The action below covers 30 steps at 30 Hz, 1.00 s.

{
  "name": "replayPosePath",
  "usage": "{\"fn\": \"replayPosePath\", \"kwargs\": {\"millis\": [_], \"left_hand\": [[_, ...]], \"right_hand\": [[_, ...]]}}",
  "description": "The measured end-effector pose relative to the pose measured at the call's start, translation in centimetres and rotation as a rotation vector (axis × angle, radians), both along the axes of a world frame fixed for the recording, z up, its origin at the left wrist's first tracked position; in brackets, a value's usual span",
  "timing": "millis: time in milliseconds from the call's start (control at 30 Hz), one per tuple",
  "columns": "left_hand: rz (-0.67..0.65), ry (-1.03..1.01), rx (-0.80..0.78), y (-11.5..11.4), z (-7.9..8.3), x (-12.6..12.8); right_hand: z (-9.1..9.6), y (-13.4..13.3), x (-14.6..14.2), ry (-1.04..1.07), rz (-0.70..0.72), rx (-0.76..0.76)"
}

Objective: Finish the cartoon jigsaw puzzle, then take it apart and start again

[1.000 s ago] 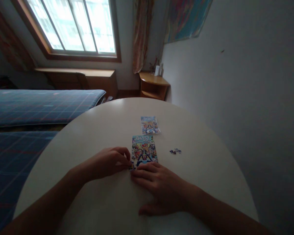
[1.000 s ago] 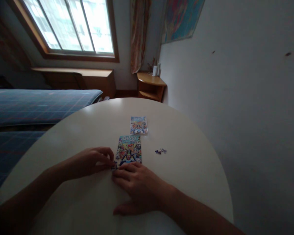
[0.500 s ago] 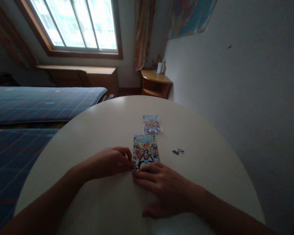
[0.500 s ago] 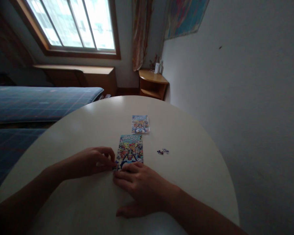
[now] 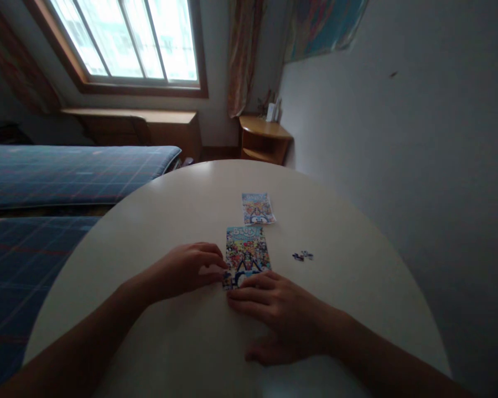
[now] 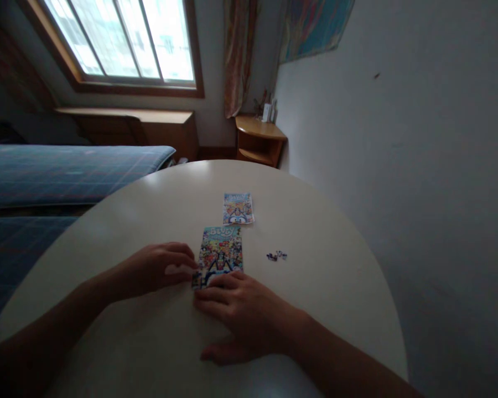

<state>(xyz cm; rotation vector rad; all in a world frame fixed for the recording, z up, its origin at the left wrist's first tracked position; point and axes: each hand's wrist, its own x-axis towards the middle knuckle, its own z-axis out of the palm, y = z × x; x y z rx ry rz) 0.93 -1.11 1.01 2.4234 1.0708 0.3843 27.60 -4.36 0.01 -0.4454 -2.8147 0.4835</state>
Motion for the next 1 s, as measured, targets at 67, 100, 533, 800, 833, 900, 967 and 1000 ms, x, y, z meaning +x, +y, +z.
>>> {"fn": "replayPosePath", "kwargs": {"millis": [67,100,533,800,833,900,967,1000], "left_hand": [[0.014,0.014,-0.001,0.0,-0.1,0.1],[0.004,0.018,-0.007,-0.1,-0.1,0.2],[-0.02,0.108,0.023,-1.3,0.7,0.8],[0.045,0.299,0.142,-3.0,1.1,2.2],[0.046,0.301,0.151,-3.0,1.1,2.2],[0.047,0.293,0.162,-3.0,1.1,2.1],[0.04,0.272,0.169,-2.7,1.0,1.9],[0.029,0.256,0.172,-2.6,0.9,1.7]], "right_hand": [[0.0,0.0,0.0,0.03,-0.014,0.004],[0.0,0.0,0.0,0.038,-0.015,0.005],[0.3,0.6,0.4,0.073,0.009,-0.03],[0.1,0.6,0.4,0.087,0.015,-0.044],[0.1,0.6,0.4,0.087,0.016,-0.044],[0.2,0.7,0.4,0.086,0.018,-0.04],[0.2,0.7,0.4,0.083,0.017,-0.037],[0.3,0.7,0.4,0.082,0.018,-0.037]]}}
